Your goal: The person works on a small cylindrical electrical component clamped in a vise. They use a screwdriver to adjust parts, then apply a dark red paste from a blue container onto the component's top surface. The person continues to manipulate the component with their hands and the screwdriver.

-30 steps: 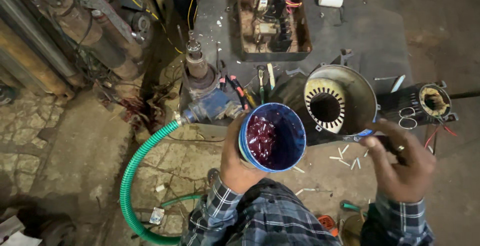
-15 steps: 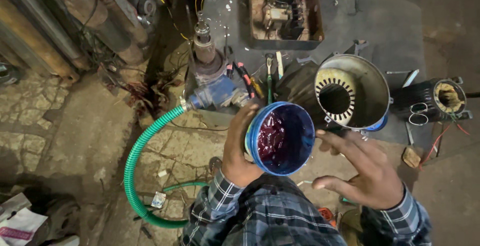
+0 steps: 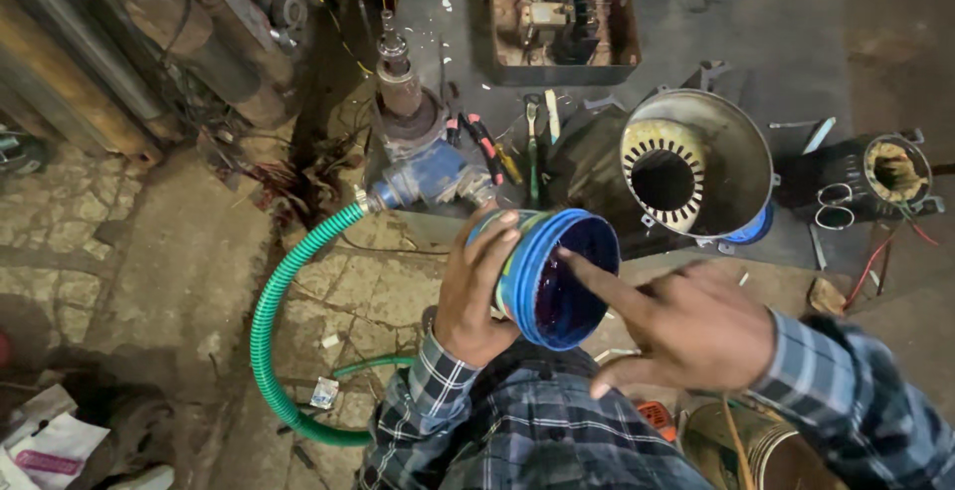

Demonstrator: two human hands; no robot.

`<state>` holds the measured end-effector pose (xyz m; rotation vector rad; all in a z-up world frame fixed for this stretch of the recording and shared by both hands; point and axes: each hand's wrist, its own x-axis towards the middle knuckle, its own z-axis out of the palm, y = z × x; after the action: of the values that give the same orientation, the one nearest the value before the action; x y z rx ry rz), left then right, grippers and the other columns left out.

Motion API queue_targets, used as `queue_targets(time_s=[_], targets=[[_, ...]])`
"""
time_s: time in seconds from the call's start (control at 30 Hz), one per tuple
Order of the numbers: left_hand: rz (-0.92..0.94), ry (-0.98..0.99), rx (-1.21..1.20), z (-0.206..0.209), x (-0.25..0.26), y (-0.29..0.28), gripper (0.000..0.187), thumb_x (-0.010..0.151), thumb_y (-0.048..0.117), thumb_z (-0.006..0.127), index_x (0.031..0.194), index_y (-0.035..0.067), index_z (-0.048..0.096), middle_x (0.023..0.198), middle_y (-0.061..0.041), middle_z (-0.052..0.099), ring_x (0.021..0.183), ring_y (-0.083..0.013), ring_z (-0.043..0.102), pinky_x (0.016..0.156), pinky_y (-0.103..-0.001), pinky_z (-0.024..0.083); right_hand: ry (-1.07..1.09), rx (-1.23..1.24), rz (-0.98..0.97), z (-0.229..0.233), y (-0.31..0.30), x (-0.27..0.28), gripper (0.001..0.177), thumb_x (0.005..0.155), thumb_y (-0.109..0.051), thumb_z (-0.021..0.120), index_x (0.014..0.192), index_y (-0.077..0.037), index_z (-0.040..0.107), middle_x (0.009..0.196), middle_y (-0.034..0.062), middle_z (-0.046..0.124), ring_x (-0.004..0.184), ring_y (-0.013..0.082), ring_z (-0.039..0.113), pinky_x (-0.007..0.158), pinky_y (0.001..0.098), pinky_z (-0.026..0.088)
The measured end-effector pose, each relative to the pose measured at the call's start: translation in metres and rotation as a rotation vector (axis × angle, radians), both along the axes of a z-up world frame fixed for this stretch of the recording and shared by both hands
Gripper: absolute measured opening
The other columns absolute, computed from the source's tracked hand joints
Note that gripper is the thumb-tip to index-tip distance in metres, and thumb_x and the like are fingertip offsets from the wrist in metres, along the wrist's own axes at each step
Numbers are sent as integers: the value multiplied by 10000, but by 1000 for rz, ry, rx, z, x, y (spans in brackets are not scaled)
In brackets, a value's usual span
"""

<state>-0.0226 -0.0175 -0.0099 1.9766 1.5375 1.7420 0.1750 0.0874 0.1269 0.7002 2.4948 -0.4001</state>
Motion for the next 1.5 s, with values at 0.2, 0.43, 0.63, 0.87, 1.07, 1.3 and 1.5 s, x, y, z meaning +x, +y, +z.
queue_targets(time_s=[0.2,0.43,0.63,0.87,1.07,1.3,1.5], targets=[[6,48,-10,1,7,-4,860,778,182,884,1503,78,433,1546,-142,486,1423,-450,494,1205,-567,425,189,64,186,-7,8,-17,1209,555,-787,749,1474,-55,467,582,162,618,599,406,668,506,484,514],[28,40,-18,-2,2,-11,798,800,202,861,1484,79,470,1540,-125,489,1429,-464,486,1201,-568,435,26,15,204,-17,9,-32,1043,613,-786,741,1347,-67,561,684,168,644,657,400,689,596,493,538],[68,11,-49,-6,-9,-14,864,767,138,863,1512,87,429,1547,-140,483,1448,-477,472,1215,-578,425,1,-73,205,-20,17,-51,1148,564,-757,800,1428,-92,443,670,191,655,671,415,692,588,509,538],[212,-183,-91,-12,-38,-20,1035,710,247,956,1519,-21,369,1528,-240,475,1422,-455,505,1194,-514,440,418,-979,-202,-32,42,-58,1121,550,-443,970,1429,-74,380,483,-29,524,413,105,501,411,276,333],[236,-259,-83,-2,-74,-30,1069,691,295,970,1514,-50,383,1500,-258,517,1389,-443,554,1182,-487,460,656,-1176,-299,-60,37,-83,1148,588,-555,923,1430,1,375,518,-74,457,455,56,408,461,234,270],[273,-256,-71,11,-114,-31,1063,666,279,982,1492,-46,397,1451,-245,535,1340,-425,570,1154,-473,467,1116,-895,-191,-67,25,-103,920,829,-583,763,1443,18,435,715,-17,487,576,62,439,533,221,314],[268,-454,-86,9,-127,-20,1049,667,227,995,1487,-40,398,1393,-193,585,1261,-328,649,1093,-417,528,1194,-381,-357,-60,54,-150,482,1008,-307,572,1359,5,460,970,67,622,673,103,576,636,222,452]])
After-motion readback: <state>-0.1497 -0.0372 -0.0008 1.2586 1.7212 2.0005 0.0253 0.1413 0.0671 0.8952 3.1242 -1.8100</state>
